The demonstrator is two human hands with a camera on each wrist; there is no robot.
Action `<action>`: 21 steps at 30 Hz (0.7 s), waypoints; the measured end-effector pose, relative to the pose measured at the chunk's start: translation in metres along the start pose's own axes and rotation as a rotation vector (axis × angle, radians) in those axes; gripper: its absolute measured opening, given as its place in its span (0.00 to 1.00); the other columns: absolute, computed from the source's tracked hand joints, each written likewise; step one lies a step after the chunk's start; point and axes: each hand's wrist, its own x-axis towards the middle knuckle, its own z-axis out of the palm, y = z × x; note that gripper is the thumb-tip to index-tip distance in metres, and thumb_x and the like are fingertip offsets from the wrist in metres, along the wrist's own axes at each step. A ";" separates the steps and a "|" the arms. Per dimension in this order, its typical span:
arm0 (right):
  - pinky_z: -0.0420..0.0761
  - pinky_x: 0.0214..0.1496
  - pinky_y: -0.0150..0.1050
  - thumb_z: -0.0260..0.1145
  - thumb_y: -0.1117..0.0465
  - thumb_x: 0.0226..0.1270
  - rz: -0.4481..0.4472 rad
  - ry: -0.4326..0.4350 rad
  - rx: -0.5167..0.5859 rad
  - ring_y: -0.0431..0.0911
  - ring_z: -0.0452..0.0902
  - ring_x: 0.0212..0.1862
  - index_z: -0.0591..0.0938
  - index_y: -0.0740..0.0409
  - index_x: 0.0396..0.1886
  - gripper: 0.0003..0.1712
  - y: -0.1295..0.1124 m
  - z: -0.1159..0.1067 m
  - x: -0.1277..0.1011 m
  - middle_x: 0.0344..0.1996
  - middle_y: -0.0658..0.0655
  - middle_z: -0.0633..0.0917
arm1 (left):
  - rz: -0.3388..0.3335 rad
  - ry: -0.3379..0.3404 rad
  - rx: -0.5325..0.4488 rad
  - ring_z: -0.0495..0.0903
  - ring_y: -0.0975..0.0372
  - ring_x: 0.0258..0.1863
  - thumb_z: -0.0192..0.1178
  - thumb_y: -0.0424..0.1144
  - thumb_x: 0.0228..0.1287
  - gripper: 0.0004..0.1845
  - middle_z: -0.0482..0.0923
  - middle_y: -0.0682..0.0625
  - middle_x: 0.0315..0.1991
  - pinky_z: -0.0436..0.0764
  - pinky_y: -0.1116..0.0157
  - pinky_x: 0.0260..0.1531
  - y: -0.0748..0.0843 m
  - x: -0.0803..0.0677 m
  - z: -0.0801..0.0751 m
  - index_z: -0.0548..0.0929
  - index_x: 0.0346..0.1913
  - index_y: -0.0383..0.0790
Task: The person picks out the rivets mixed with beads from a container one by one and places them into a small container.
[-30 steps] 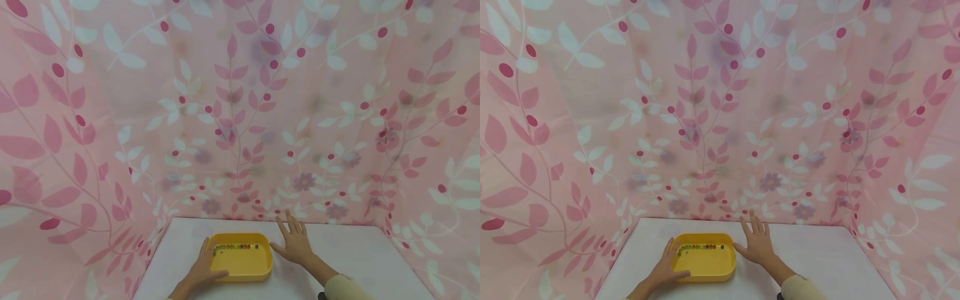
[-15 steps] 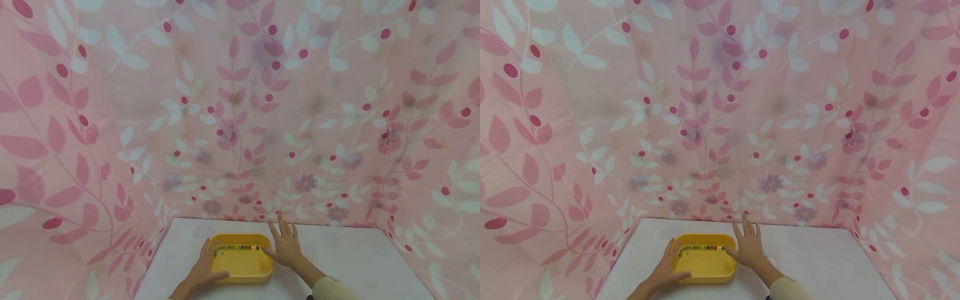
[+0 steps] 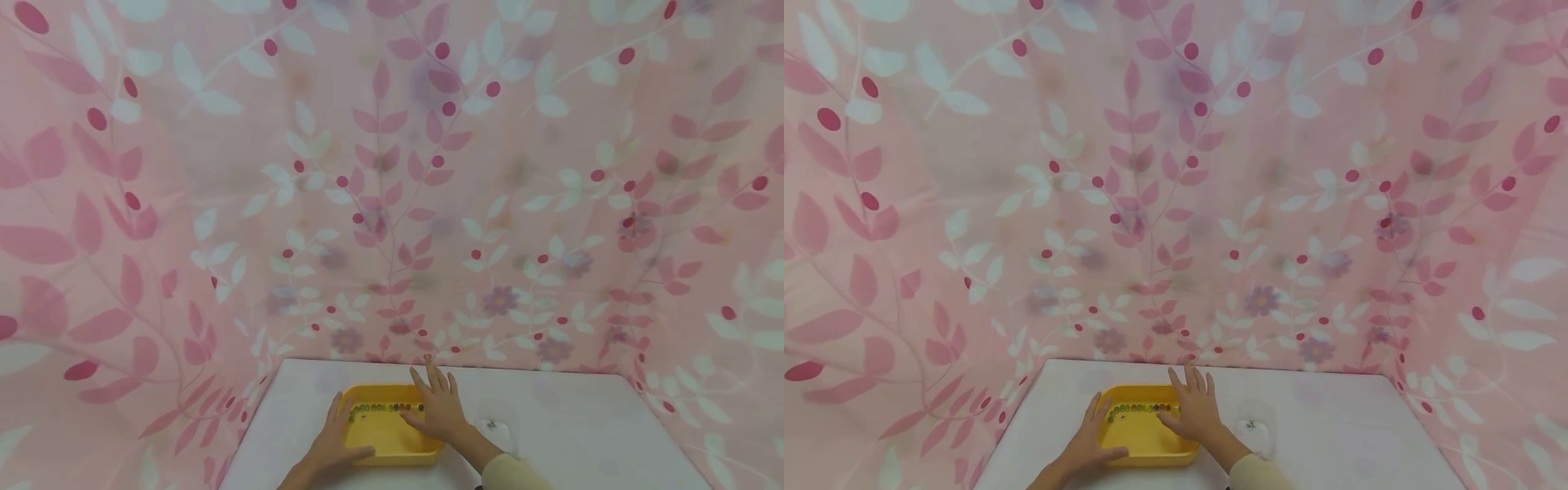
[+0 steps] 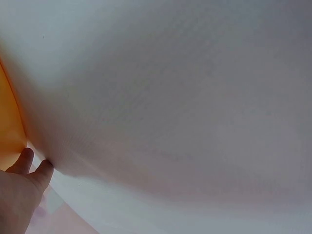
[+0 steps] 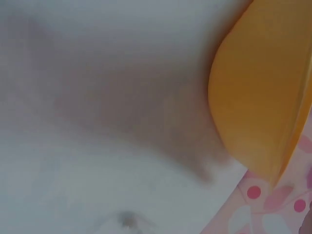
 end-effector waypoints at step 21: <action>0.60 0.67 0.71 0.63 0.32 0.61 -0.002 -0.013 0.069 0.67 0.55 0.73 0.61 0.47 0.77 0.49 -0.052 0.063 0.012 0.78 0.67 0.48 | 0.057 0.007 -0.007 0.61 0.25 0.65 0.75 0.59 0.48 0.64 0.35 0.30 0.78 0.76 0.32 0.44 -0.006 -0.002 0.002 0.45 0.80 0.40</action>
